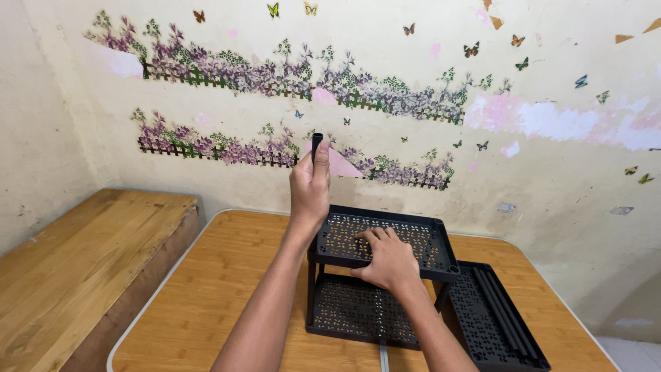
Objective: The person assembles a two-tier black plastic storage shelf on a wooden table. They insert vertical support rods into the bottom tray, place the top tray over the rods, and adjust the alignment of both trays. The person then picks up a long black rod and inserts it into one of the top tray's corner holes, leaving the shelf partially assembled.
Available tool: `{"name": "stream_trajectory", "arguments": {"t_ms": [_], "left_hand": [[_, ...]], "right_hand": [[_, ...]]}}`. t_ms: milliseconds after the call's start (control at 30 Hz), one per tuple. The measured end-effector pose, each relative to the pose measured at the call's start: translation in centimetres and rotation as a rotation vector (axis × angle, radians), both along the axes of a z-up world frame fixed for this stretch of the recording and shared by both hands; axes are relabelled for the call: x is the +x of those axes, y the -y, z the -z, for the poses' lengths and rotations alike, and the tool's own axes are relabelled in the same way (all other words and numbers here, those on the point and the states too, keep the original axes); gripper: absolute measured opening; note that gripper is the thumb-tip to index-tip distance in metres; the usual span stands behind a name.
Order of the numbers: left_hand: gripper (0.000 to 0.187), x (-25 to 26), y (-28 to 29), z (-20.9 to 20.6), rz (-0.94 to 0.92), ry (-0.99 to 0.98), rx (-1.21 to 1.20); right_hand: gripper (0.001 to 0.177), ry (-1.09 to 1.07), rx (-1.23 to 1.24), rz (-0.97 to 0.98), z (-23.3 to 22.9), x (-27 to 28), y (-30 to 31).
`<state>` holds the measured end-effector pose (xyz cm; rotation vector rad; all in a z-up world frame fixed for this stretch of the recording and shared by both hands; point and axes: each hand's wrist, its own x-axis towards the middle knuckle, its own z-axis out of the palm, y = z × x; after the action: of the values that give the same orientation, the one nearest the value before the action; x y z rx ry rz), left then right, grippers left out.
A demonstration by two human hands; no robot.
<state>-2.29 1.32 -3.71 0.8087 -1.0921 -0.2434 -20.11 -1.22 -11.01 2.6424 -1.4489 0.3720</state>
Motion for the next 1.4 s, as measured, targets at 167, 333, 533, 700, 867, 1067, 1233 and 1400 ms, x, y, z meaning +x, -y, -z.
{"name": "stream_trajectory", "arguments": {"t_ms": [167,333,533,700,867,1067,1233,1400], "left_hand": [[0.053,-2.0,-1.6,-1.2,-0.291,-0.033,0.282],[0.052,-3.3,-2.3,-1.4,-0.373,-0.068,0.226],[0.054,-1.5,-1.0,0.2,-0.246,0.026,0.056],[0.056,0.9,0.4,0.6,0.250,-0.078,0.057],[0.055,1.6,0.4,0.9,0.391,-0.106,0.069],[0.055,1.0,0.6,1.2,0.316,-0.104,0.035],[0.057,0.3,0.4,1.1,0.060,-0.036,0.033],[0.055,-1.4,-0.1,0.2,-0.320,0.022,0.099]], "right_hand": [[0.076,0.008,0.001,-0.004,0.0,0.0,0.0],[0.076,0.019,-0.001,-0.013,0.1,-0.2,0.0],[0.078,0.020,-0.018,-0.015,0.3,-0.3,0.0],[0.074,0.016,0.003,-0.018,0.1,-0.2,-0.3],[0.073,0.032,-0.005,-0.025,0.0,-0.2,-0.2],[0.075,0.038,-0.012,-0.016,0.1,-0.3,-0.1],[0.074,0.042,0.000,-0.010,0.1,-0.2,-0.1],[0.074,0.039,-0.010,-0.011,0.1,-0.1,0.1]]}}
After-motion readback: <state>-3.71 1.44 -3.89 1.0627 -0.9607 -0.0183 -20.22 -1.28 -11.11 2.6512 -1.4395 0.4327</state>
